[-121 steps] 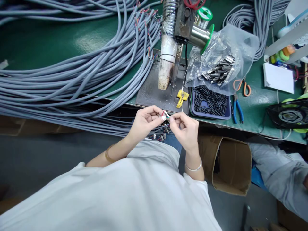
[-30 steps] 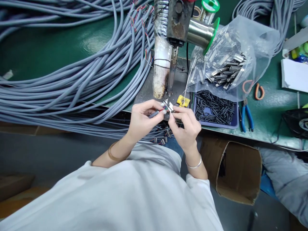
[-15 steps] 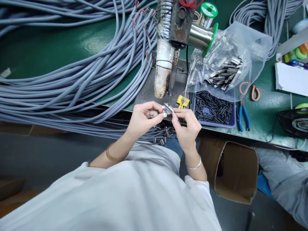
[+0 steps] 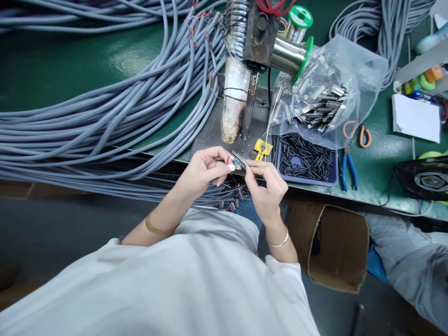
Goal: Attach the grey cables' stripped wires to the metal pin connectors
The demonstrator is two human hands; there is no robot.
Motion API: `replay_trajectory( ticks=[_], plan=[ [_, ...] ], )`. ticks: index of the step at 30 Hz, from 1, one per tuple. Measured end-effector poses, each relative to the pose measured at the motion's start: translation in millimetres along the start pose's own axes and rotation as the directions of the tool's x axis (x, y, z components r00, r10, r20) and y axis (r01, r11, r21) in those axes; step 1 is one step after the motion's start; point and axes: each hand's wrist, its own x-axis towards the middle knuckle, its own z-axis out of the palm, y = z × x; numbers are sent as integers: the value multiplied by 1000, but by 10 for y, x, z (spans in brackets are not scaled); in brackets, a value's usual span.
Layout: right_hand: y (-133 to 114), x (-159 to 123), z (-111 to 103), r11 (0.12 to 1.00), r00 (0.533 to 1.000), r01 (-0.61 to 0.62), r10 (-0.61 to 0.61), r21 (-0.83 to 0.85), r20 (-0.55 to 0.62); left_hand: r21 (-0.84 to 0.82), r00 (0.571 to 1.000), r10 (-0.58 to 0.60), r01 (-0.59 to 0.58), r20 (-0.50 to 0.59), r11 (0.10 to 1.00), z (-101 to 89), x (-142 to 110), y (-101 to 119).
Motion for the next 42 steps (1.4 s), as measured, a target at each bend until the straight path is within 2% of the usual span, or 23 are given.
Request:
replay_trajectory(
  ticks=[3,8,13,25,31,37,42],
  plan=[
    [2,-4,6,999,999,31,-31,-11,-6,51,999,30,-29,-25,998,19,-16,-13],
    [10,33,6,993,995,96,-98,-74,-17,231,983,163,-139,-88,963,86,-23,-5],
    [21,81,2,987,991,132,-133,-91,-8,349,962,256,-210,-91,913,101,-1,5],
    [55,112,30,991,993,120,-119,-68,6,283,974,202,-167,-100,944,89,49,9],
    [46,134,28,988,992,126,-127,-91,1,427,953,288,-221,-98,877,91,23,12],
    [-3,169,15,980,987,156,-158,-127,-5,466,936,335,-251,-105,848,120,9,71],
    [28,96,5,954,969,246,-246,-172,24,396,963,258,-206,-80,895,76,10,22]
  ],
)
